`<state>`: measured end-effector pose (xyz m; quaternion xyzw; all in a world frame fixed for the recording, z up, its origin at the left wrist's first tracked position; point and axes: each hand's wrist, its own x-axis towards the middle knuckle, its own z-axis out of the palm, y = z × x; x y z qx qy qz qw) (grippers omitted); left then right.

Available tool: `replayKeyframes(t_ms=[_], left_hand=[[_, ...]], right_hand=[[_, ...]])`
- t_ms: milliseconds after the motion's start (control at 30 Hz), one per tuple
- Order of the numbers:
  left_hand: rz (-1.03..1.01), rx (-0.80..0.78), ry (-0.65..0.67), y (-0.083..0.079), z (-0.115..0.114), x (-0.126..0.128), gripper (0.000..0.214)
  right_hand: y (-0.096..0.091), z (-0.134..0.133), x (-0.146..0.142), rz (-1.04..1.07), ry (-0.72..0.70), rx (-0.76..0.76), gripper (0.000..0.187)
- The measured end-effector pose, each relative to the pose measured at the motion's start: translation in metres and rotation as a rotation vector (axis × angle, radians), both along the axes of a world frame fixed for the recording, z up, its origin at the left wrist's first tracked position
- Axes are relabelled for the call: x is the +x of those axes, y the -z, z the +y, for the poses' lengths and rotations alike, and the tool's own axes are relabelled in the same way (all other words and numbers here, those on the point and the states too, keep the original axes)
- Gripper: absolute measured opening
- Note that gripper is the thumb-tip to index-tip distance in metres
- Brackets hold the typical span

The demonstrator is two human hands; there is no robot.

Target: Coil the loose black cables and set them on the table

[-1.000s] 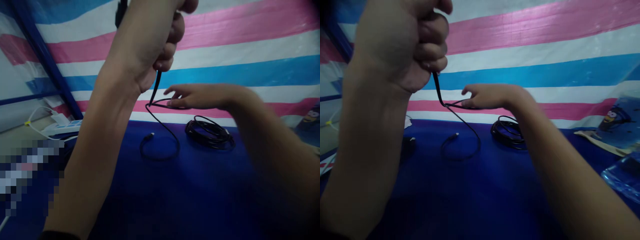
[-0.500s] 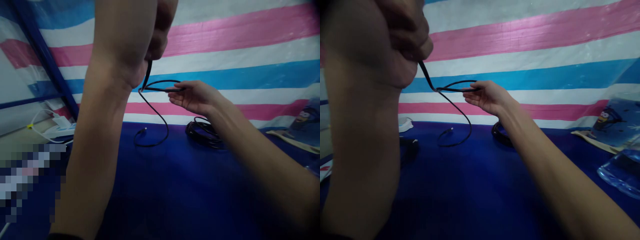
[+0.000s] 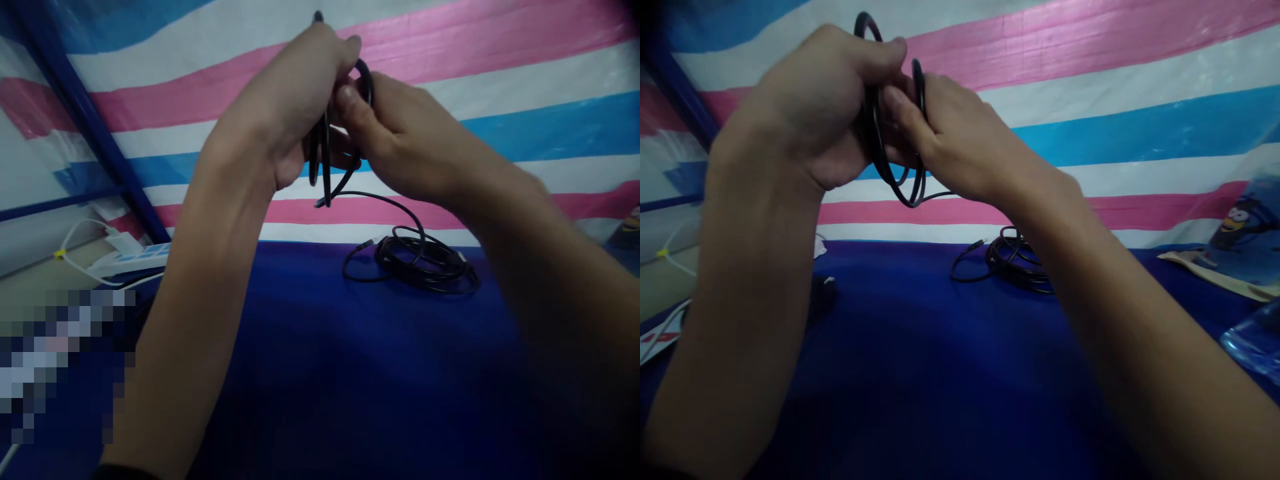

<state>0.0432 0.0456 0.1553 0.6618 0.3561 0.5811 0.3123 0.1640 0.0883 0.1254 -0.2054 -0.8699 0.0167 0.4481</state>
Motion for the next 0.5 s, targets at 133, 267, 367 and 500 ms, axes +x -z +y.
replayKeyframes(t_ms=[133, 267, 367, 500], left_hand=[[-0.005, -0.056, 0.055, 0.001, 0.000, 0.007, 0.026], [0.090, -0.062, 0.006, -0.002, -0.006, 0.006, 0.027], [0.098, -0.050, 0.021, -0.006, -0.012, 0.002, 0.028], [0.050, -0.001, 0.106, -0.010, -0.022, -0.002, 0.037]], right_hand=[[-0.013, -0.009, 0.008, -0.232, 0.366, 0.296, 0.052], [-0.023, -0.013, 0.023, -0.126, 0.381, 0.296, 0.055], [-0.023, 0.003, 0.042, 0.043, 0.277, 0.280, 0.046], [-0.015, 0.032, 0.056, -0.045, 0.045, 0.032, 0.076]])
